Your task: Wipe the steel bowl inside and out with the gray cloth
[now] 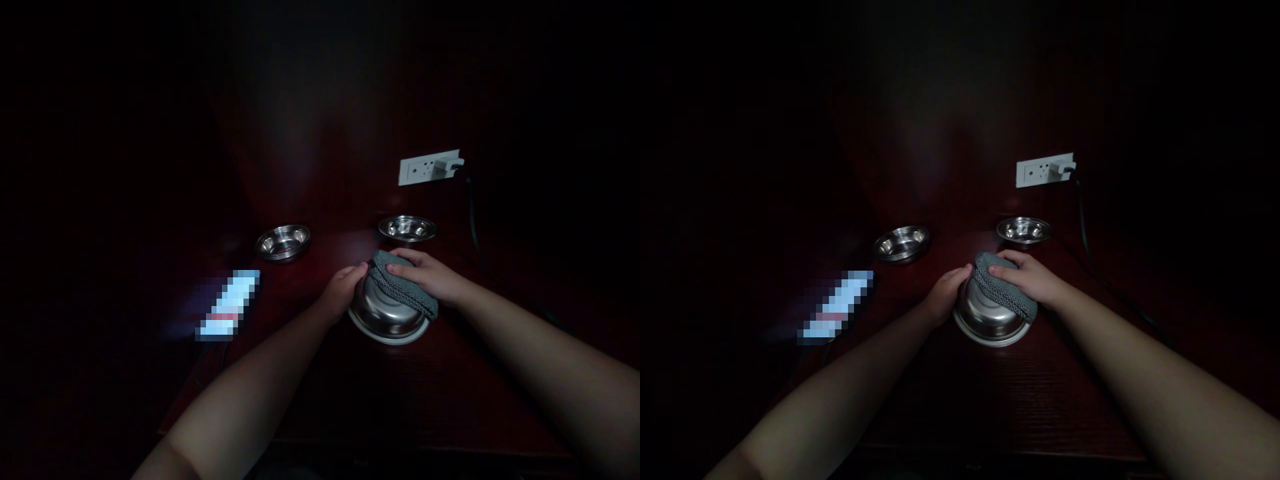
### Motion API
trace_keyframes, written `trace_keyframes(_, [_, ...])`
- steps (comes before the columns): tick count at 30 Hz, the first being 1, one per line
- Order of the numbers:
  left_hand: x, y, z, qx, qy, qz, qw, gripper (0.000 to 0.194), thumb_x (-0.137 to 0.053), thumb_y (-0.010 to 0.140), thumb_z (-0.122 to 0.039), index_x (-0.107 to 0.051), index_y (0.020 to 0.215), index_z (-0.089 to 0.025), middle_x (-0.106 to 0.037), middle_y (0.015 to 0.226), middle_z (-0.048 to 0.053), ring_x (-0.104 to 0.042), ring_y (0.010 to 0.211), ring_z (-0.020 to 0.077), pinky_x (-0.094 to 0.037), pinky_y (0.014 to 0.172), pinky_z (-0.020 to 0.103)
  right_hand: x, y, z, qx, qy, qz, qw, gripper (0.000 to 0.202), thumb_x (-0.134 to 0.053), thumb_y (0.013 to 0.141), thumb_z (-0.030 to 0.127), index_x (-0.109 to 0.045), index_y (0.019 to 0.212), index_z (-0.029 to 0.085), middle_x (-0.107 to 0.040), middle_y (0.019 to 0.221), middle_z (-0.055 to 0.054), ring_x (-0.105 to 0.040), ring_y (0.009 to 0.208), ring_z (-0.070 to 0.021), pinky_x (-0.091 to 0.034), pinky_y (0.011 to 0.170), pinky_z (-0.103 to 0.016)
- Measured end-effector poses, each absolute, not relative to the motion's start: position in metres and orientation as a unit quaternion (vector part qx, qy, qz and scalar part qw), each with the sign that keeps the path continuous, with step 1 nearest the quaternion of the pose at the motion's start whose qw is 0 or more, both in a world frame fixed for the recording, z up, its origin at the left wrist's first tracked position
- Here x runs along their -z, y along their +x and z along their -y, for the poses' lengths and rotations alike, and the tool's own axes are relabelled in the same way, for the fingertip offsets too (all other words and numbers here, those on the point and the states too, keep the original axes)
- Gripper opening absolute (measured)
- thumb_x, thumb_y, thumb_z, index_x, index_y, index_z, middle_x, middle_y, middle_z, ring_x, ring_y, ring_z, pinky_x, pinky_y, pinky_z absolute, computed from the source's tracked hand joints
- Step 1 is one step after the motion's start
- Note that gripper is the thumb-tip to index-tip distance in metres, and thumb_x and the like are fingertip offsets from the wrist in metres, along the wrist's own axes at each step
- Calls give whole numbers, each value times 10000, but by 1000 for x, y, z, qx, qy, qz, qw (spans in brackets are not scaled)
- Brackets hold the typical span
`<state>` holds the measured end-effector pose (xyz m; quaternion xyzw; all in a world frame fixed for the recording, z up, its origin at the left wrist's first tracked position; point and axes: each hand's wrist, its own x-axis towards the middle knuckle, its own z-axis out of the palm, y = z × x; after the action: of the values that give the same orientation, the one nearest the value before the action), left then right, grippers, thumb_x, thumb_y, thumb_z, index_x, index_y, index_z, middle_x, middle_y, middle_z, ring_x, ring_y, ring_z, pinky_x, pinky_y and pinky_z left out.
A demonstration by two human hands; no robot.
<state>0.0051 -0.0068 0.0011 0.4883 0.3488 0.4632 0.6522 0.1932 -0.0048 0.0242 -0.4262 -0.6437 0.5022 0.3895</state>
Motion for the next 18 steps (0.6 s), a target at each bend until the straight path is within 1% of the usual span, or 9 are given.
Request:
trace_keyframes(2, [-1,5,7,-461,486,-349,656,379,-654,724,-471,-696,852,-117,-704,784,72,-622,717,174,-429,789,324,-24,193,5,-507,-421,640,395,396,-680,718,498,-603,948,185,-654,818,-19,-616,705,-168,-489,667,-319])
trace_keyframes(5, [-1,5,8,-460,487,-349,656,389,-656,716,-482,-692,841,-115,-700,778,75,-619,718,175,-428,781,322,-22,193,4,-515,-410,639,398,376,-669,738,486,-614,949,180,-667,853,-27,-624,736,-171,-487,684,-315])
trace_keyframes(10, [-3,6,9,-464,484,-366,646,368,-654,714,-480,-673,791,-120,-685,737,66,-604,694,167,-427,758,318,-17,194,0,-529,-412,624,401,429,-617,768,533,-627,1039,201,-697,911,-43,-650,797,-208,-496,740,-351])
trace_keyframes(13, [-4,6,10,-464,486,-371,641,360,-649,714,-483,-664,762,-126,-677,716,61,-597,680,166,-425,737,314,-15,195,-1,-536,-413,615,405,433,-600,778,541,-626,1062,216,-699,924,-43,-654,806,-214,-499,756,-362])
trace_keyframes(16, [-4,7,10,-467,482,-369,643,346,-650,710,-474,-654,741,-129,-667,694,54,-587,662,160,-422,728,313,-16,196,-1,-515,-418,639,390,415,-620,768,522,-615,1035,205,-682,898,-40,-646,809,-216,-497,763,-373])
trace_keyframes(18, [-3,7,10,-470,477,-372,643,344,-657,699,-476,-649,728,-133,-656,675,46,-576,646,155,-416,720,313,-18,197,0,-492,-412,673,368,417,-664,736,490,-597,1027,200,-668,914,-38,-636,833,-219,-495,777,-382])
